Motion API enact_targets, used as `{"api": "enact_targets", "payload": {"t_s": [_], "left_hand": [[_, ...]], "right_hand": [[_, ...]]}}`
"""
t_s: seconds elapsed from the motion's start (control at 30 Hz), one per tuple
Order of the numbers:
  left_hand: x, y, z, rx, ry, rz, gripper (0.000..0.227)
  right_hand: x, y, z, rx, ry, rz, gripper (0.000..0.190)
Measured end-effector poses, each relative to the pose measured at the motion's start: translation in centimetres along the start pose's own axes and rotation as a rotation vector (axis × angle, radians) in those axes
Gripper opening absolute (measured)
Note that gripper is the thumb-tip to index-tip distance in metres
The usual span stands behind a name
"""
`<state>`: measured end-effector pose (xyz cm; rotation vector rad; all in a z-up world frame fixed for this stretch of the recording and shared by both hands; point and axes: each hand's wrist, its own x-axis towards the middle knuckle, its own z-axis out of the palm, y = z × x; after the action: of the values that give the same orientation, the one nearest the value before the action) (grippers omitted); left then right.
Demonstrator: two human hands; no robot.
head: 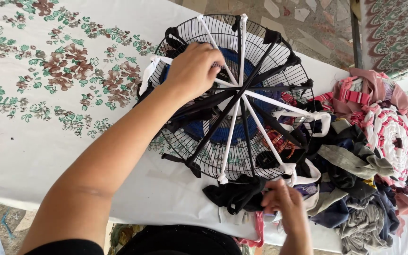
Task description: Weaving and tying fabric strips through a circular metal grid to create a handmade rug.
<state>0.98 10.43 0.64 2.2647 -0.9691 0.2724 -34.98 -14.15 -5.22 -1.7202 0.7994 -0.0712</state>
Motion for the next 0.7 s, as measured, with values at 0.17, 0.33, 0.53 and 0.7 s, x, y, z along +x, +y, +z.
{"api": "enact_targets", "payload": {"t_s": [0.17, 0.33, 0.53, 0.7], "left_hand": [[-3.7, 1.0, -3.4, -0.034, 0.017, -0.09, 0.015], [-6.3, -2.0, -3.9, 0.152, 0.318, -0.128, 0.029], [-8.6, -8.2, -1.9, -0.642, 0.198, -0.51, 0.083], [-9.4, -9.0, -2.2, -0.905, 0.315, -0.645, 0.087]], "right_hand": [[2.9, 1.3, 2.0, 0.339, -0.097, 0.117, 0.05], [3.1, -2.9, 2.6, 0.212, -0.05, 0.202, 0.04], [4.5, -4.8, 2.6, 0.108, 0.083, 0.09, 0.038], [7.5, -2.8, 2.8, 0.342, 0.044, 0.115, 0.032]]}}
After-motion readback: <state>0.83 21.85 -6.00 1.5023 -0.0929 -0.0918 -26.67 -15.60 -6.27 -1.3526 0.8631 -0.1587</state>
